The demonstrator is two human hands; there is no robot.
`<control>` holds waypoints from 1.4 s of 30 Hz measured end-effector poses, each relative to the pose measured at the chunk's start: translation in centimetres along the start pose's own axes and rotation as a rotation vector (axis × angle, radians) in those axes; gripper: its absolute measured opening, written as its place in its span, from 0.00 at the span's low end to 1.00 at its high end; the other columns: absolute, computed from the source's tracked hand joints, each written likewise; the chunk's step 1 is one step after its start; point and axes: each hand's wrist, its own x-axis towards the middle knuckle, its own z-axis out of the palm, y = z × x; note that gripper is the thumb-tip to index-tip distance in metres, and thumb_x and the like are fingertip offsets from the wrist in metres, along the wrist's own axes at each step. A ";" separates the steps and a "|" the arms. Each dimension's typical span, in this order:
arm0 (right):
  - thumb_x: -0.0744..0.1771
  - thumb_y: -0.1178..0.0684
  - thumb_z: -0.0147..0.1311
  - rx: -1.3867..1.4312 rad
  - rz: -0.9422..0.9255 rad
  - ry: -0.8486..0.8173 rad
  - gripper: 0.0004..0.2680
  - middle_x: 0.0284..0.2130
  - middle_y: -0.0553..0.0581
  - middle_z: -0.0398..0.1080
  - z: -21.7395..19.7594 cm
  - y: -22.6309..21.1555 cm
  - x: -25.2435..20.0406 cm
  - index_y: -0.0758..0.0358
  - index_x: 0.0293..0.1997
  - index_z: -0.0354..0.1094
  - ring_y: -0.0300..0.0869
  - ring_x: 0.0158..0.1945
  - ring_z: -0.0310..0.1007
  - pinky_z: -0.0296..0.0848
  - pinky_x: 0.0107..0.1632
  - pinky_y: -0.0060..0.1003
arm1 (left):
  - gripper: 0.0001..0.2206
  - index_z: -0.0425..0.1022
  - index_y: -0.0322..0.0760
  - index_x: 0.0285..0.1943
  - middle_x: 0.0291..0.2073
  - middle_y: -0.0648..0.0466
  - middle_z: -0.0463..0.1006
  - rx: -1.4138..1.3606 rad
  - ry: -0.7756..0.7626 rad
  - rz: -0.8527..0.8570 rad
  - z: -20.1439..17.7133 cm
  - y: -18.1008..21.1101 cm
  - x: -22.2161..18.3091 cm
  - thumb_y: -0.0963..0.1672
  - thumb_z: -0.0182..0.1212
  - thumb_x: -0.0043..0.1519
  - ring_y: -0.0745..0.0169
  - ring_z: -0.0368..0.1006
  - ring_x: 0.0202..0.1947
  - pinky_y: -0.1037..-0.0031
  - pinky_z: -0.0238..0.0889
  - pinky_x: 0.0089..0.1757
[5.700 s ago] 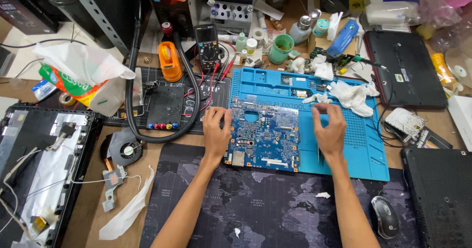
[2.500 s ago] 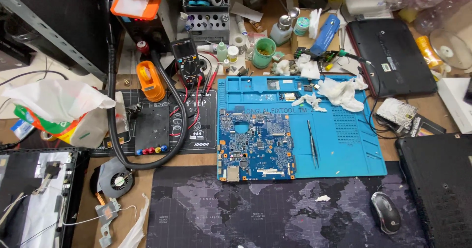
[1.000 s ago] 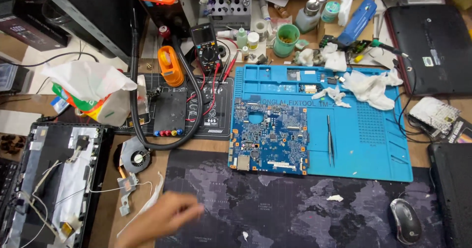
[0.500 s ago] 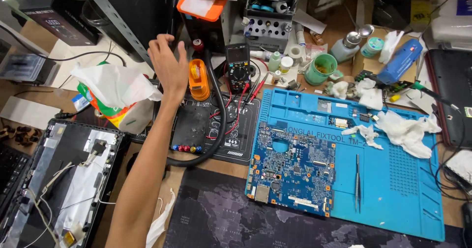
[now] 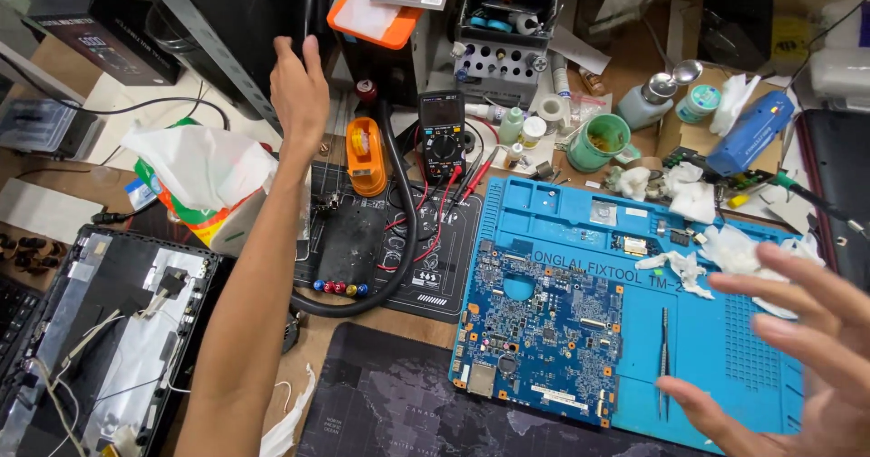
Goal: Repairing a laptop motherboard using a heat gun and tweezers on a workbench
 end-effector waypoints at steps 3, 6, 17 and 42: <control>0.55 0.50 0.69 -0.025 0.055 -0.104 0.34 0.72 0.72 0.50 0.4 -0.2 -0.5 0.52 0.66 0.53 0.61 0.62 0.73 0.76 0.64 0.64 | 0.19 0.62 0.32 0.60 0.45 0.35 0.81 -0.052 0.045 0.040 -1.5 1.6 0.6 0.51 0.39 0.73 0.26 0.74 0.46 0.49 0.63 0.44; 0.57 0.50 0.66 -0.012 0.094 -0.149 0.31 0.71 0.66 0.51 0.5 0.3 -1.8 0.50 0.67 0.54 0.54 0.61 0.72 0.73 0.69 0.60 | 0.17 0.63 0.34 0.52 0.26 0.51 0.73 0.003 -0.028 0.066 -3.0 2.9 -0.7 0.52 0.39 0.75 0.43 0.72 0.28 0.53 0.59 0.32; 0.61 0.47 0.62 -0.185 0.078 -0.138 0.21 0.64 0.57 0.68 -1.7 -0.5 -5.7 0.52 0.60 0.68 0.45 0.61 0.73 0.65 0.64 0.47 | 0.16 0.62 0.33 0.55 0.37 0.44 0.78 0.092 -0.092 0.239 -7.1 8.1 -5.8 0.51 0.42 0.76 0.36 0.74 0.36 0.51 0.60 0.33; 0.64 0.49 0.65 -0.439 0.004 0.135 0.15 0.44 0.46 0.72 6.2 -1.7 -10.1 0.51 0.57 0.73 0.37 0.49 0.73 0.55 0.61 0.41 | 0.12 0.78 0.36 0.56 0.36 0.42 0.74 0.282 -0.262 1.302 -12.5 25.0 -33.3 0.37 0.60 0.64 0.49 0.71 0.36 0.64 0.64 0.40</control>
